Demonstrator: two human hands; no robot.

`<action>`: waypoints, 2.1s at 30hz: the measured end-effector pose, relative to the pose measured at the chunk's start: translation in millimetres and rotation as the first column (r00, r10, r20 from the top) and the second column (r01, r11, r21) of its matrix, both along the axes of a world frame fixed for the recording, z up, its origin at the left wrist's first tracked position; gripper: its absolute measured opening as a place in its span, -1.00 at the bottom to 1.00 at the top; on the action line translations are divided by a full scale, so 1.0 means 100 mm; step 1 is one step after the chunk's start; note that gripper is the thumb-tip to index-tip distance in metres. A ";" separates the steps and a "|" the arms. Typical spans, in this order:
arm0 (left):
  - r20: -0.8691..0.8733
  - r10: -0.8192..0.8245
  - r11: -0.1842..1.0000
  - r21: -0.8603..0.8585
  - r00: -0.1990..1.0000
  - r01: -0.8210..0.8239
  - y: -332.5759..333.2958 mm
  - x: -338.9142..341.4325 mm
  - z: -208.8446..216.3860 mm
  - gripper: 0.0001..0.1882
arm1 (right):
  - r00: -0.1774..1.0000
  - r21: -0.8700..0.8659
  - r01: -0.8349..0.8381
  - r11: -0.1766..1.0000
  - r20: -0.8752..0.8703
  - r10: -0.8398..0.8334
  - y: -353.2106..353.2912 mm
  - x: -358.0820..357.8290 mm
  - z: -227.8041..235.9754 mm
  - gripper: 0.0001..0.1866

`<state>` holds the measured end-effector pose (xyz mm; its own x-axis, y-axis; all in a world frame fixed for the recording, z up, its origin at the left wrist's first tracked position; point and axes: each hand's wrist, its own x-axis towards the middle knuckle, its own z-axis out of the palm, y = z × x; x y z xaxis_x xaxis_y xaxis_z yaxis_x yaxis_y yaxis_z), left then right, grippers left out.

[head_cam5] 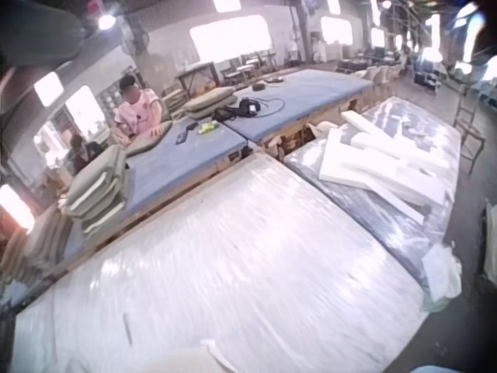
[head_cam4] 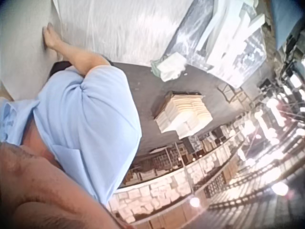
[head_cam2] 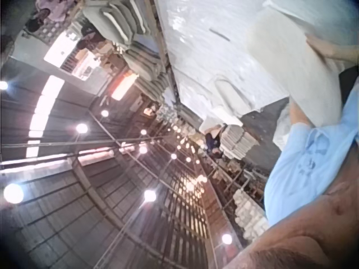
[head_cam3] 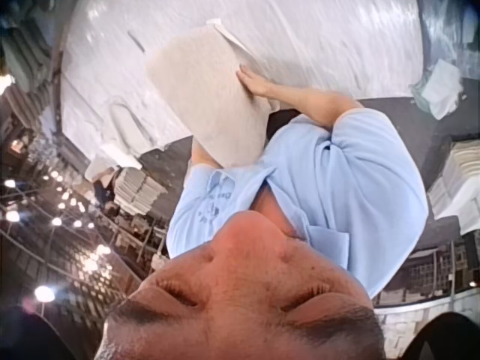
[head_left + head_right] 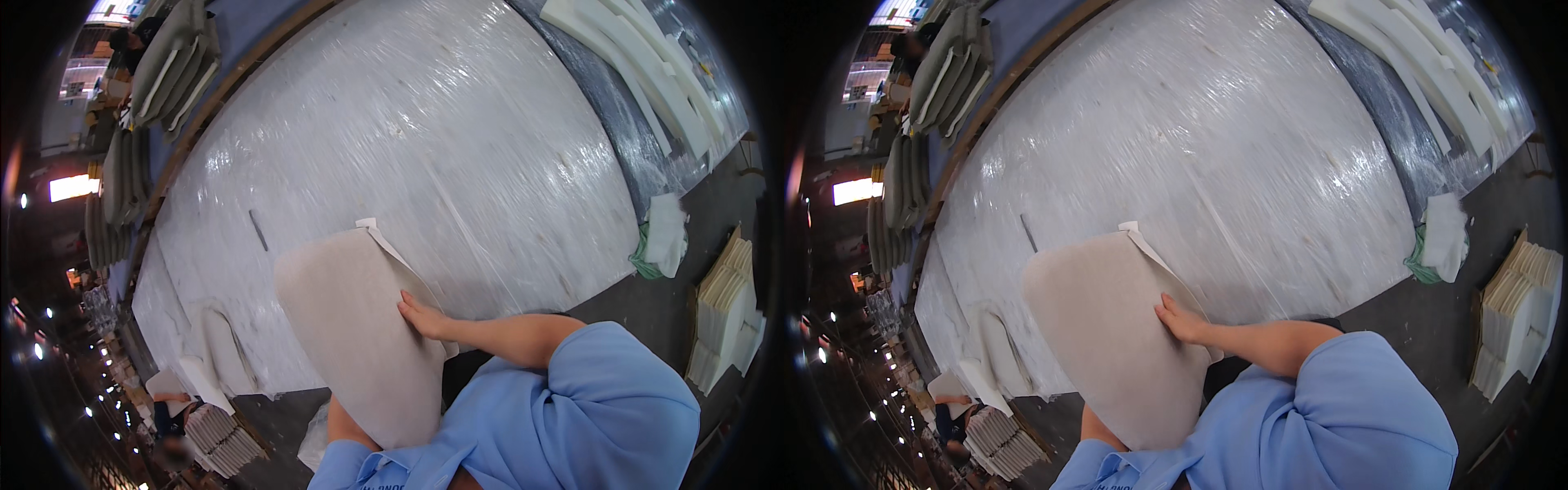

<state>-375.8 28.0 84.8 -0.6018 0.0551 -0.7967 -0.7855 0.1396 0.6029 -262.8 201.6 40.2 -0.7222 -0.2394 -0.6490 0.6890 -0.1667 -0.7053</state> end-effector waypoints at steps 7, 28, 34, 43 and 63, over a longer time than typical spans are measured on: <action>0.197 0.055 0.991 0.108 0.979 -0.077 -0.06 0.77 0.38 -0.23 | 0.979 -0.292 0.204 0.935 0.064 -0.193 0.65 -0.45 0.62 -0.14; -0.980 -0.188 0.966 -0.172 0.067 0.192 1.07 1.65 2.41 -0.19 | 0.914 -0.763 0.183 0.620 -0.101 -0.394 0.80 0.29 2.32 -0.36; -0.761 0.369 0.851 0.508 0.534 0.135 1.20 1.82 2.33 -0.02 | 0.793 -0.759 -0.020 0.651 -0.408 -0.451 0.74 0.31 2.23 -0.40; -0.737 0.350 0.898 0.439 0.578 0.016 1.28 2.33 2.23 -0.08 | 0.755 -0.541 0.016 0.841 -0.545 -0.365 0.65 0.80 2.07 -0.32; -0.732 0.281 0.960 0.227 0.621 -0.166 0.92 0.69 2.25 -0.11 | 0.354 0.271 0.478 0.836 -0.930 0.099 0.75 -0.43 2.25 -0.48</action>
